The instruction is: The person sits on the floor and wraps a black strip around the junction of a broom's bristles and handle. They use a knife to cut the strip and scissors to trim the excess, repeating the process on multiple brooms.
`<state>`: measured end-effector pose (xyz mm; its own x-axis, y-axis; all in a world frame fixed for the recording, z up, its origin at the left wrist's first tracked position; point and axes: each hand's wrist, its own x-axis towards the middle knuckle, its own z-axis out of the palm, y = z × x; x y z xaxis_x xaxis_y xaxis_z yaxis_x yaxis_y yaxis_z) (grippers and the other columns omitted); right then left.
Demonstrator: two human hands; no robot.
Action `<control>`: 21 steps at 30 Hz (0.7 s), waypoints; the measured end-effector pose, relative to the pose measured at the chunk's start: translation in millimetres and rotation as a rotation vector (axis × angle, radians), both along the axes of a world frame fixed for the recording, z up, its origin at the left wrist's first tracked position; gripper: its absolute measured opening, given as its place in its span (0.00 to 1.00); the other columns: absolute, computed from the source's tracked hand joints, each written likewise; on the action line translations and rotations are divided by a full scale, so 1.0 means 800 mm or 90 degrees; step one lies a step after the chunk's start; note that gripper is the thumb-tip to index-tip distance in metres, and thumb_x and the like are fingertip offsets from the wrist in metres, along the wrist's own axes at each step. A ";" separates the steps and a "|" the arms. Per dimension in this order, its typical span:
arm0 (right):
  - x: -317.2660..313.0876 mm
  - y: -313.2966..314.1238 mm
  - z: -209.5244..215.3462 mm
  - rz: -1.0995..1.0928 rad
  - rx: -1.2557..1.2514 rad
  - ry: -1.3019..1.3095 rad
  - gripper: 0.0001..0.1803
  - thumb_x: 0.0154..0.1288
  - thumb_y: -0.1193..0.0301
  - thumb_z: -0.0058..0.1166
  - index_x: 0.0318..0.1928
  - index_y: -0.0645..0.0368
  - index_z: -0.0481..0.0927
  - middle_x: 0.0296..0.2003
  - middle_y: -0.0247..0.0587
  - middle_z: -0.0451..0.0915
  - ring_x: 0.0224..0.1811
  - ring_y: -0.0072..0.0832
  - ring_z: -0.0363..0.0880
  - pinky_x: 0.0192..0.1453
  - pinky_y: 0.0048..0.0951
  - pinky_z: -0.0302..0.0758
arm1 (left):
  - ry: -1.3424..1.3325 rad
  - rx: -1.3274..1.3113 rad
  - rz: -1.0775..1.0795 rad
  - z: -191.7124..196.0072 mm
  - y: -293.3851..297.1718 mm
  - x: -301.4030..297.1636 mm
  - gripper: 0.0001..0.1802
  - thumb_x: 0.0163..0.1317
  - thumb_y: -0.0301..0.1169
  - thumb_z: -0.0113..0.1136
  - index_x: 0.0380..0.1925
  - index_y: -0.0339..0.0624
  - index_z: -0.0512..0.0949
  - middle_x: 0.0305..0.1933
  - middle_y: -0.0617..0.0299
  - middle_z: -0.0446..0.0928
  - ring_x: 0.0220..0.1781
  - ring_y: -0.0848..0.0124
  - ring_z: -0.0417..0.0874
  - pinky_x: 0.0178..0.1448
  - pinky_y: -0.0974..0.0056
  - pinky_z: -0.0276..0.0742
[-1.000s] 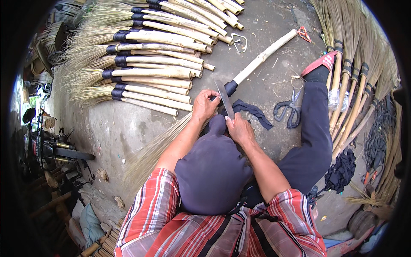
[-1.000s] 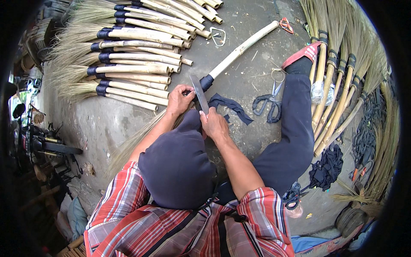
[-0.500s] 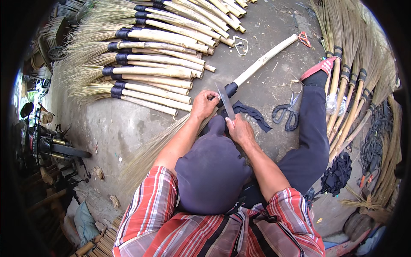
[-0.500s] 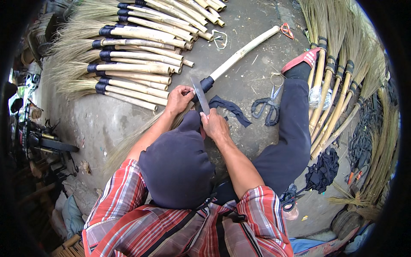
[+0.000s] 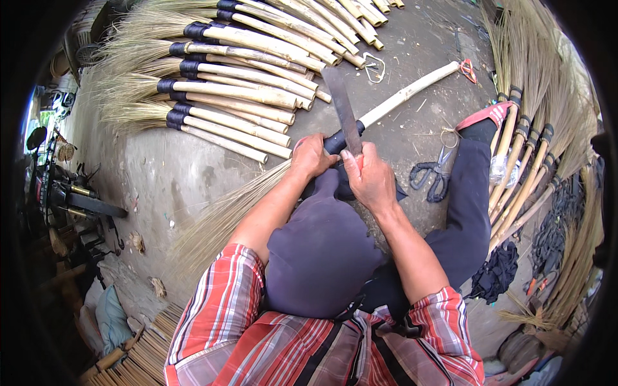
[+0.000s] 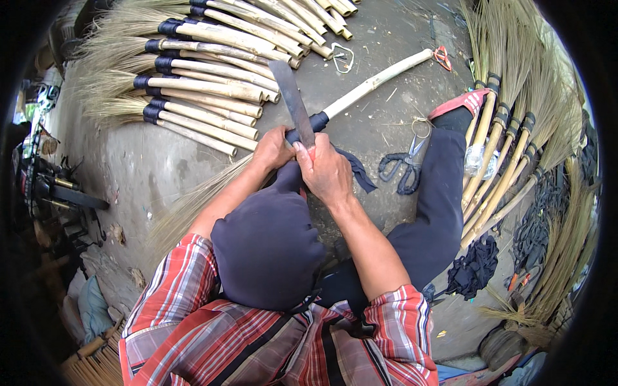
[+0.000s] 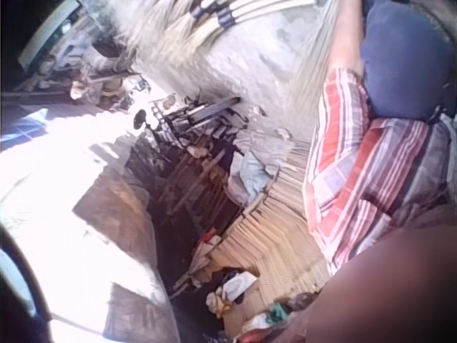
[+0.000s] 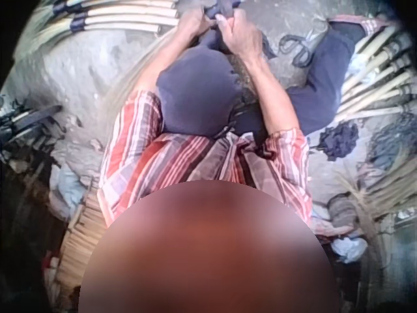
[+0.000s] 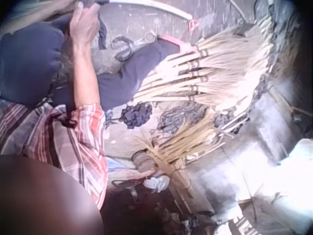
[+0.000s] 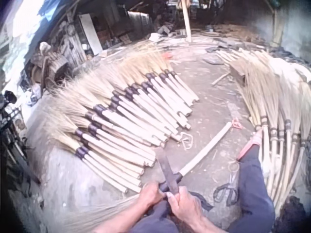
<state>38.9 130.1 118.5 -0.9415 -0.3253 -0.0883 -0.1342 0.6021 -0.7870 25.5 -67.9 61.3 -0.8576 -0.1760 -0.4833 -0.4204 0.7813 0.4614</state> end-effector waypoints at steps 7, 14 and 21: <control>-0.013 0.023 -0.011 0.083 0.253 -0.062 0.23 0.80 0.51 0.54 0.45 0.62 0.75 0.26 0.60 0.83 0.32 0.61 0.86 0.37 0.58 0.78 | 0.076 -0.031 -0.015 -0.011 0.006 0.014 0.38 0.55 0.43 0.81 0.63 0.37 0.79 0.58 0.42 0.85 0.62 0.47 0.86 0.66 0.48 0.80; -0.001 0.016 -0.024 0.093 0.205 -0.053 0.24 0.80 0.51 0.53 0.50 0.64 0.74 0.35 0.63 0.87 0.36 0.61 0.88 0.43 0.59 0.81 | 0.046 -0.012 -0.024 -0.008 0.002 0.008 0.37 0.58 0.45 0.79 0.62 0.37 0.78 0.58 0.40 0.84 0.62 0.45 0.86 0.66 0.47 0.81; 0.006 0.026 -0.035 0.026 0.140 -0.059 0.25 0.79 0.50 0.54 0.50 0.64 0.73 0.37 0.61 0.87 0.39 0.59 0.88 0.42 0.58 0.82 | 0.044 -0.007 -0.039 -0.018 -0.006 0.006 0.37 0.57 0.47 0.79 0.61 0.36 0.79 0.58 0.39 0.84 0.62 0.45 0.86 0.67 0.47 0.80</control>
<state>43.4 151.1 90.2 -0.9125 -0.3265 -0.2463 -0.0955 0.7558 -0.6478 30.6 -72.9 46.8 -0.8984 -0.1278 -0.4202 -0.3391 0.8100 0.4785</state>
